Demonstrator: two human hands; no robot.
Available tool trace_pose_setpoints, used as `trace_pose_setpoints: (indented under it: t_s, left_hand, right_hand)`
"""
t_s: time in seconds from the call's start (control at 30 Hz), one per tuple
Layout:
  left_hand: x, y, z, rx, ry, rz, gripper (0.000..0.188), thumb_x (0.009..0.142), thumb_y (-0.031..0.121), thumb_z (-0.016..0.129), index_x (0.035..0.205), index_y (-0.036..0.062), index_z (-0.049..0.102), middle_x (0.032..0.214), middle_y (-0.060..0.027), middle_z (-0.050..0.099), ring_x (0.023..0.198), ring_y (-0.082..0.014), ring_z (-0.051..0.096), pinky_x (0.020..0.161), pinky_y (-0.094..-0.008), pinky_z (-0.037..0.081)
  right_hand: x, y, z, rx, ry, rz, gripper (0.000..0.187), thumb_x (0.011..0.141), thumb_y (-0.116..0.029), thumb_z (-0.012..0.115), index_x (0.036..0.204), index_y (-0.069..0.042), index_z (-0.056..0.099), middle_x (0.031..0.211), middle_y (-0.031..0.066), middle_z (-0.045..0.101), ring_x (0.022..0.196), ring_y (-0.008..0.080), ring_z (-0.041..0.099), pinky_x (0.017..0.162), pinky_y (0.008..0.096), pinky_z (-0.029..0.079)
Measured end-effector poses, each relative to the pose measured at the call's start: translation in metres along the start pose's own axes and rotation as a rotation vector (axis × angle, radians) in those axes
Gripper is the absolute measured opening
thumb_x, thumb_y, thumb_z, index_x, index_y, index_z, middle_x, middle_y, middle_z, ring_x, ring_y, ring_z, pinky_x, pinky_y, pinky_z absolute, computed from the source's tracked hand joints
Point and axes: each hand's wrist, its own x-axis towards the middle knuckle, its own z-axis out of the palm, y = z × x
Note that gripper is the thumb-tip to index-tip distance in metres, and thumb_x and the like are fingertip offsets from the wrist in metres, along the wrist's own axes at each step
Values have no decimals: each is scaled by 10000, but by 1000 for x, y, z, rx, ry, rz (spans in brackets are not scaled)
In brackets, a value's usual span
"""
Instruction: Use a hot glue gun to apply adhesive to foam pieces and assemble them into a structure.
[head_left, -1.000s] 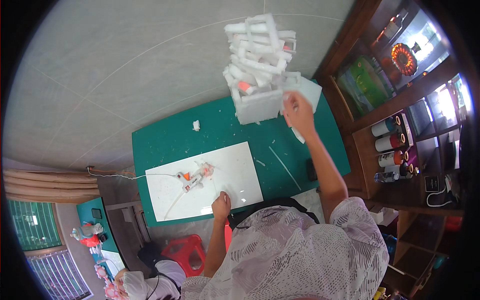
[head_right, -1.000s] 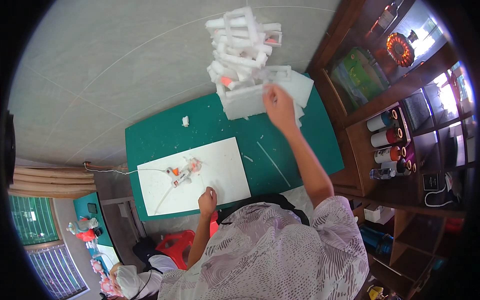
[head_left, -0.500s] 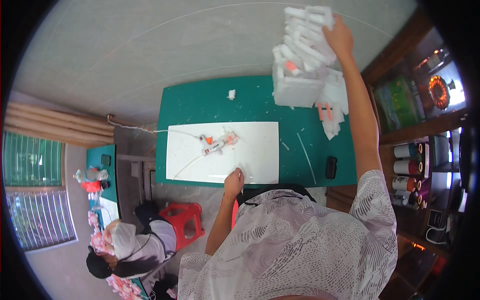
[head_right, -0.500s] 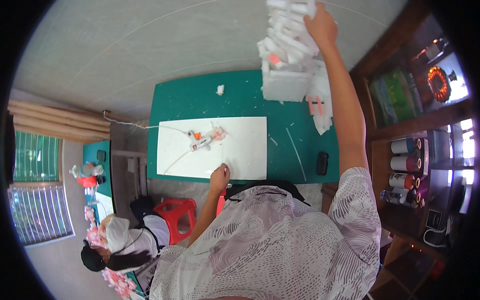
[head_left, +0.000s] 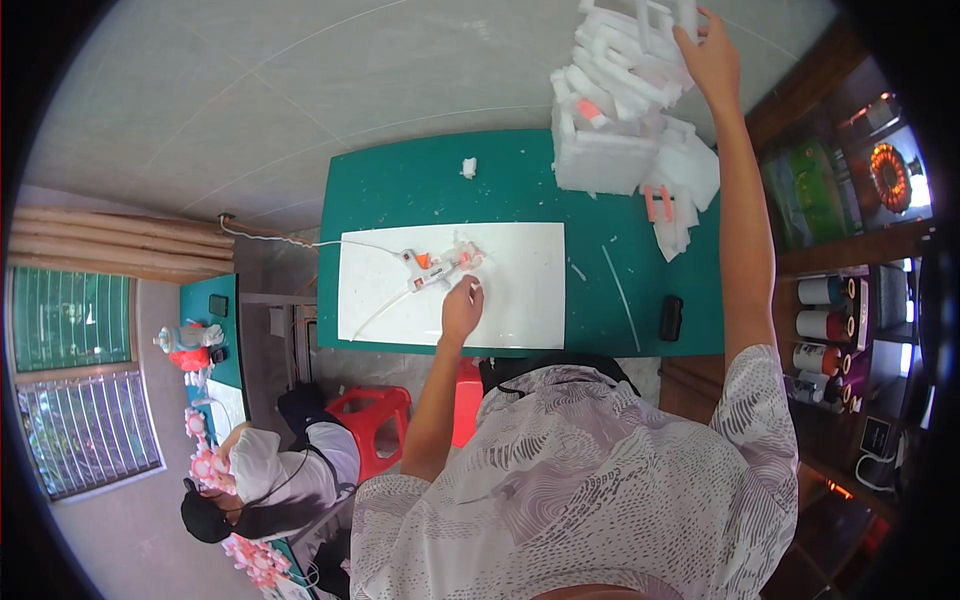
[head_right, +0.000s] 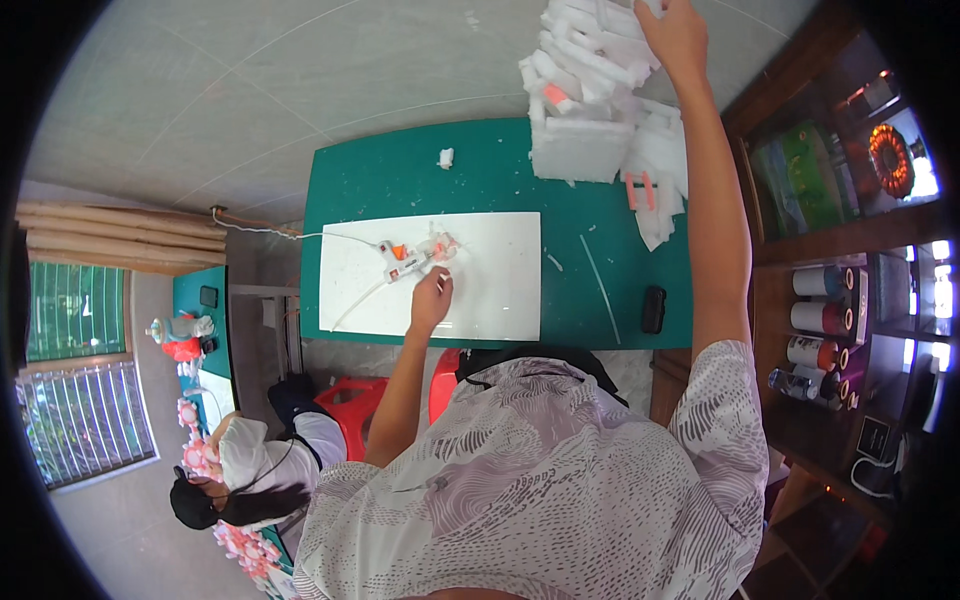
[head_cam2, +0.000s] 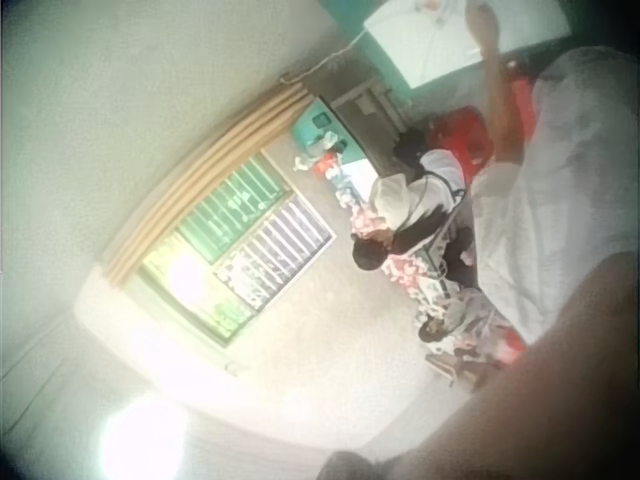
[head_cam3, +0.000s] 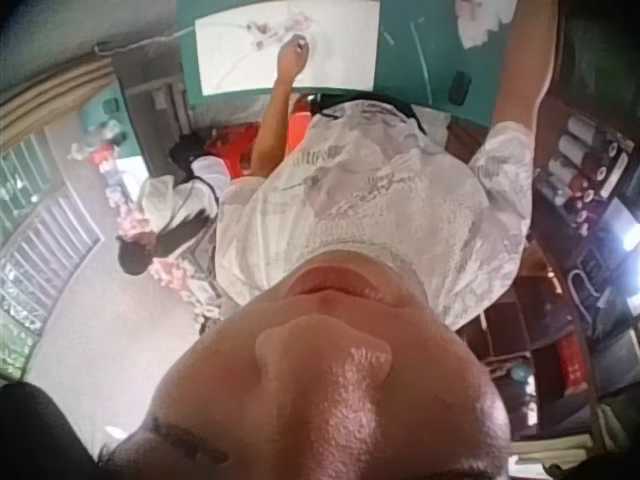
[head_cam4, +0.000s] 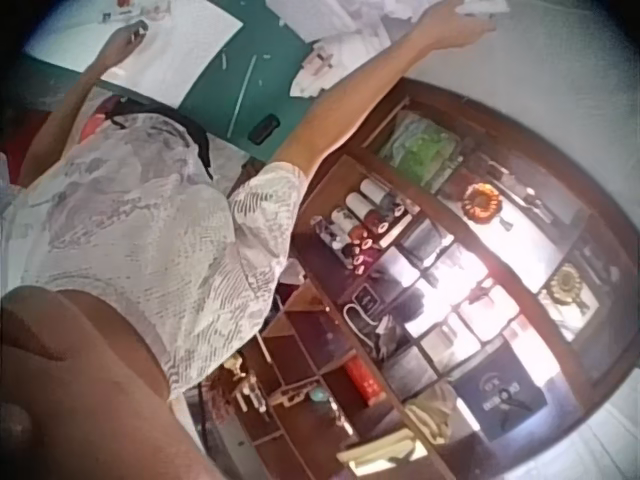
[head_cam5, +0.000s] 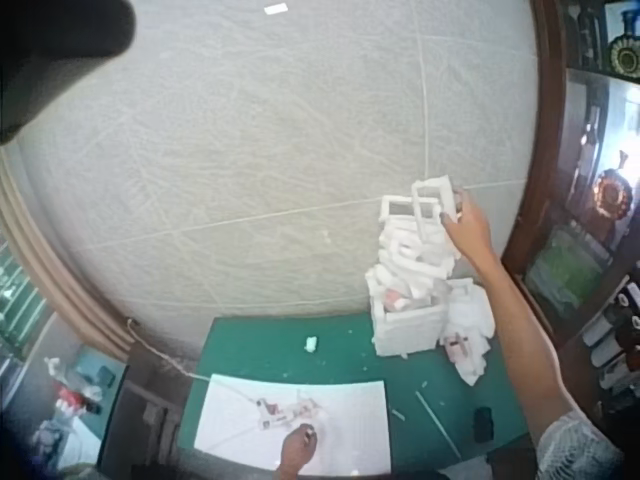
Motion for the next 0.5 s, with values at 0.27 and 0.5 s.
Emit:
trace_pose_setpoints:
  t_s: [0.27,0.5]
  left_hand:
    - [61,-7,-8,-60,-13,81,124,839,76,590,950,20,585,746,-153,627,664,-305,625,589,-391,478]
    - [139,-52,-8,57,148,225,301,815,94,610,1097,25,533,1014,-193,569,901,-373,579,771,-438,480]
  right_hand:
    - [-1,27,-35,367,42,273,612,766,-339,738,1264,-50,532,974,99,667,841,167,628,771,284,467]
    - [-51,60,-79,758,22,445,475,904,-138,623,1321,5,445,1064,105,640,952,141,602,799,251,478]
